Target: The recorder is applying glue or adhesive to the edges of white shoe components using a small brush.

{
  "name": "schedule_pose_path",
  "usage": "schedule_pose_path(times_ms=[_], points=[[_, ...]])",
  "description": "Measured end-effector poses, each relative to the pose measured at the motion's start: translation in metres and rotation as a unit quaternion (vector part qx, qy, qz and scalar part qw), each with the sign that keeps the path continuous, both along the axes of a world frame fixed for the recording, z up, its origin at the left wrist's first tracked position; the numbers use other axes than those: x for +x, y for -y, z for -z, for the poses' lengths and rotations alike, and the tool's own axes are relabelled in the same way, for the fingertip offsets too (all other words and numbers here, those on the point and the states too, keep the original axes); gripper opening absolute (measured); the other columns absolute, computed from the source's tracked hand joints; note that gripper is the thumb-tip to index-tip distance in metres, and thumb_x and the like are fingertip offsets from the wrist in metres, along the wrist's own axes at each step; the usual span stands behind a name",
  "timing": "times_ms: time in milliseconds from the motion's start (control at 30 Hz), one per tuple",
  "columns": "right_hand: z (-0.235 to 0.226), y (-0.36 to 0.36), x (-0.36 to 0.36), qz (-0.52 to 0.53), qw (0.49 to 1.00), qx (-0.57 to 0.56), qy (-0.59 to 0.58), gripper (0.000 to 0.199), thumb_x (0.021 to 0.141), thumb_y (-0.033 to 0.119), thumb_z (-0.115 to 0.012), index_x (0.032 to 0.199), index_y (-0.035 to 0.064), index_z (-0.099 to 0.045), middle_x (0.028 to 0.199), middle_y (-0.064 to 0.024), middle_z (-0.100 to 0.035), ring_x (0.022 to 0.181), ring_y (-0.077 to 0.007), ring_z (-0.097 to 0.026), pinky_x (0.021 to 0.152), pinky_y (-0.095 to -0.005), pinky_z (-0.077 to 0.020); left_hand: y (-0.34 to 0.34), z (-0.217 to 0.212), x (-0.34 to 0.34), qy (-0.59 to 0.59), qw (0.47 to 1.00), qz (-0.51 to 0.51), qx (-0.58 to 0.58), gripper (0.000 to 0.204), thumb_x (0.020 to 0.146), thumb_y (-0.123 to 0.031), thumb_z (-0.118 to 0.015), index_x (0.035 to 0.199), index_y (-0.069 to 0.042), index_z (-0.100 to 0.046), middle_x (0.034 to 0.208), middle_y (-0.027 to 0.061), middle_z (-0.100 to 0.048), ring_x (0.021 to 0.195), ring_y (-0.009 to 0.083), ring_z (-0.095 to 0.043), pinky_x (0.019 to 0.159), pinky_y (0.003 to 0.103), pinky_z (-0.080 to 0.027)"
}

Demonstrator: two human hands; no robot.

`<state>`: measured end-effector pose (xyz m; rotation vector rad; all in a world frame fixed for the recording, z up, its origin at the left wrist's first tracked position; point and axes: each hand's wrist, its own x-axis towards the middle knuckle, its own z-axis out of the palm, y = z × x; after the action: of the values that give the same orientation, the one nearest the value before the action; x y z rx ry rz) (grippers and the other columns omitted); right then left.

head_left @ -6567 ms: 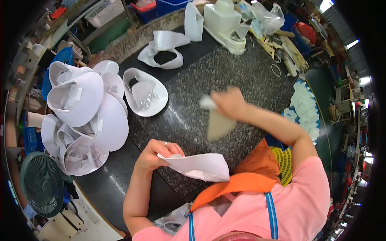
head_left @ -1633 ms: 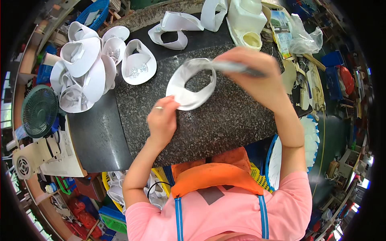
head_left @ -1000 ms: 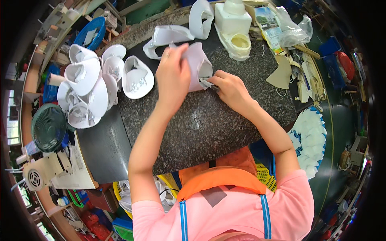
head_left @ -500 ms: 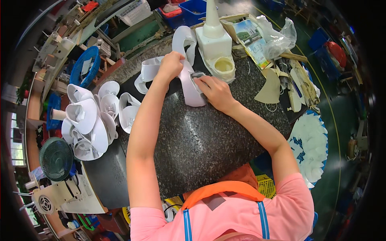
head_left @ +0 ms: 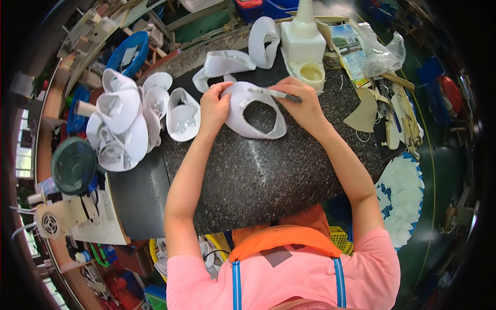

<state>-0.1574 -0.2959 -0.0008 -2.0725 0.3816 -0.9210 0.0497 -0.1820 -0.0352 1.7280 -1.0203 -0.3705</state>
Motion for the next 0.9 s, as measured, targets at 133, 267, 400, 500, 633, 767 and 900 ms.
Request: schedule_pose_path(times_ms=[133,267,400,500,633,767,900], points=[[-0.01,-0.031,0.001,-0.188,0.979,-0.06,-0.047,0.039,0.059,-0.009,-0.065,0.096,0.0033,-0.066,0.094,-0.01,-0.059,0.089,-0.0292,-0.059,0.076,-0.0346,-0.0479,-0.02,0.01,-0.009,-0.006,0.999,-0.048,-0.021,0.027,0.076,-0.002,-0.055,0.102,0.001,-0.064,0.095,0.015,-0.065,0.086,0.0237,-0.063,0.078,0.032,-0.048],[-0.049,-0.056,-0.015,-0.253,0.931,-0.181,-0.192,0.046,0.052,-0.009,-0.065,0.096,0.0038,-0.064,0.096,-0.0102,-0.058,0.094,-0.0308,-0.057,0.077,-0.0362,-0.0472,-0.066,0.009,-0.015,-0.029,0.995,-0.099,0.013,0.03,0.078,-0.001,-0.054,0.106,0.0,-0.064,0.096,0.0088,-0.067,0.082,0.0142,-0.061,0.073,0.028,-0.049],[-0.076,-0.069,-0.046,-0.19,0.963,-0.132,-0.135,0.046,0.05,-0.01,-0.058,0.095,-0.0009,-0.063,0.09,-0.0133,-0.055,0.085,-0.0292,-0.057,0.078,-0.0301,-0.0448,-0.183,0.002,-0.014,-0.212,0.957,-0.197,-0.024,0.036,0.075,0.003,-0.061,0.11,-0.002,-0.061,0.086,0.0058,-0.062,0.078,0.0128,-0.058,0.07,0.026,-0.048],[-0.067,-0.065,-0.054,-0.103,0.984,-0.107,-0.097,0.032,0.065,-0.015,-0.057,0.095,-0.004,-0.063,0.085,-0.0118,-0.057,0.079,-0.0234,-0.057,0.073,-0.0273,-0.0426,-0.314,-0.003,0.005,-0.27,0.917,-0.284,-0.067,0.046,0.07,0.005,-0.06,0.115,-0.003,-0.058,0.087,0.0073,-0.06,0.078,0.0159,-0.058,0.069,0.028,-0.049],[-0.041,-0.063,-0.051,-0.144,0.982,-0.053,-0.112,0.029,0.074,-0.014,-0.057,0.099,-0.0024,-0.064,0.087,-0.0087,-0.058,0.079,-0.0174,-0.055,0.069,-0.0262,-0.0432,-0.476,-0.014,0.046,-0.31,0.819,-0.448,-0.181,0.04,0.075,0.007,-0.054,0.114,-0.002,-0.057,0.102,0.0123,-0.063,0.089,0.0212,-0.063,0.081,0.035,-0.053],[-0.034,-0.07,-0.047,-0.123,0.986,-0.043,-0.106,0.027,0.073,-0.015,-0.058,0.097,-0.0024,-0.064,0.086,-0.009,-0.058,0.079,-0.0167,-0.055,0.068,-0.0265,-0.0433,-0.571,-0.002,0.105,-0.189,0.693,-0.543,-0.435,0.048,0.079,0.013,-0.05,0.122,-0.005,-0.038,0.112,0.0203,-0.053,0.1,0.0339,-0.058,0.079,0.049,-0.053],[-0.042,-0.076,-0.051,-0.084,0.988,-0.033,-0.122,0.022,0.073,-0.012,-0.06,0.093,-0.0029,-0.064,0.082,-0.0078,-0.057,0.076,-0.0167,-0.055,0.067,-0.0253,-0.042,-0.607,0.034,0.146,-0.173,0.578,-0.666,-0.439,0.038,0.073,0.019,-0.046,0.109,0.007,-0.044,0.108,0.0228,-0.051,0.092,0.0372,-0.059,0.068,0.056,-0.054]])
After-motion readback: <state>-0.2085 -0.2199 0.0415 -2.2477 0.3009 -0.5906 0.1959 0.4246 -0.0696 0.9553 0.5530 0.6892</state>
